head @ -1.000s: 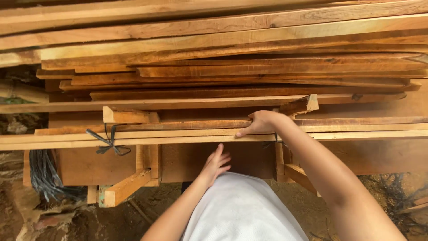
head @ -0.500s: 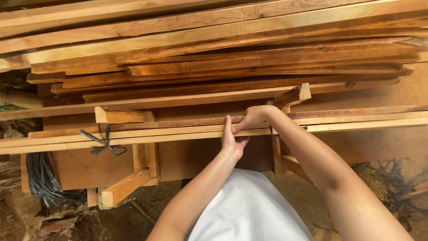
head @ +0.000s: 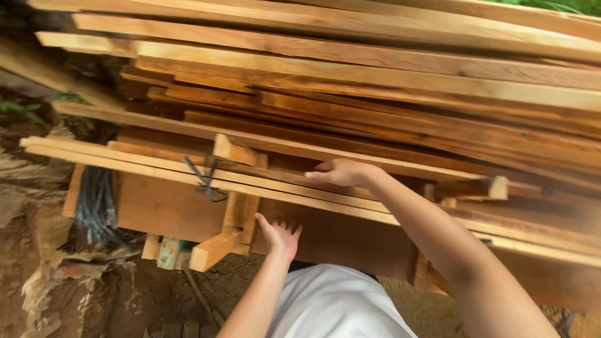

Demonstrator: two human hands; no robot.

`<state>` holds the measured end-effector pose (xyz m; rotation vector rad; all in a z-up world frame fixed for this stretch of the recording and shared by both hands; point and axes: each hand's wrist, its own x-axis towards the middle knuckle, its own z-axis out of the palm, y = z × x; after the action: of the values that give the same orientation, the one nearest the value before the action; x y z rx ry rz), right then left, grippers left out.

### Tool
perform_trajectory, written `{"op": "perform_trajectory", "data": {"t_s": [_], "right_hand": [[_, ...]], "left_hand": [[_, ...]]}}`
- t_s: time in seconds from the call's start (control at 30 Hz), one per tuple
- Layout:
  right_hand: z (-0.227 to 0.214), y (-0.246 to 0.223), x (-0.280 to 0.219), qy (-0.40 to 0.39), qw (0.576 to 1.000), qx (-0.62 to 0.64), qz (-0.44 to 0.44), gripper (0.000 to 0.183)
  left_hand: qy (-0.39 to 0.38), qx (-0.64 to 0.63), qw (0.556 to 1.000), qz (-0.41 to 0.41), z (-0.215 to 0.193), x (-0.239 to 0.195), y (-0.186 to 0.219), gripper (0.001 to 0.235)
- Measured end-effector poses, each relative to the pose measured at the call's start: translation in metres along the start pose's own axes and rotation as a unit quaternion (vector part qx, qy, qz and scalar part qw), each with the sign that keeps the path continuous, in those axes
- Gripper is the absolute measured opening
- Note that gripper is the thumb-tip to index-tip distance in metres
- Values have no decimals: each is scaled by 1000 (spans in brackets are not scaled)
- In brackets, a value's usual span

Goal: The person gathers several wooden planks from a stack and aligns them. They then use black plastic straps to tie the planks together, wrapping the straps around the wood and securing them by hand. The person repeats this process for another set of planks.

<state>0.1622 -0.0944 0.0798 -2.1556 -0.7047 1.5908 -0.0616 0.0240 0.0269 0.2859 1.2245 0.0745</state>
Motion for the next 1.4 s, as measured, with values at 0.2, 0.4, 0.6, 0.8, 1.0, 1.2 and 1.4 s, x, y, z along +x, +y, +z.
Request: {"op": "perform_trajectory", "data": {"t_s": [0.2,0.4,0.6,0.8,1.0,1.2,1.4], "right_hand": [[19,-113,76,-108,981,160,3,112],[42,-105,130,-135,986,100,-6,98],[72,-54,188,-164,954,252,-9,93],[44,-120,123,-114,980,160,10,97],[34,-96,84,-25,995,88,-26,86],[7,-3,-34,150,986,64,19,76],[31,66,-69,153,978,-4,145,66]], "left_hand": [[77,-127,987,58,104,-87,100,94],[86,-151,983,53,104,-63,128,96],[58,-131,989,43,101,-55,130,99],[51,-135,989,26,95,-42,132,103],[29,-119,992,16,74,-47,121,106],[-16,-52,998,-14,33,-36,65,124],[-132,157,973,-104,34,-28,-16,128]]}}
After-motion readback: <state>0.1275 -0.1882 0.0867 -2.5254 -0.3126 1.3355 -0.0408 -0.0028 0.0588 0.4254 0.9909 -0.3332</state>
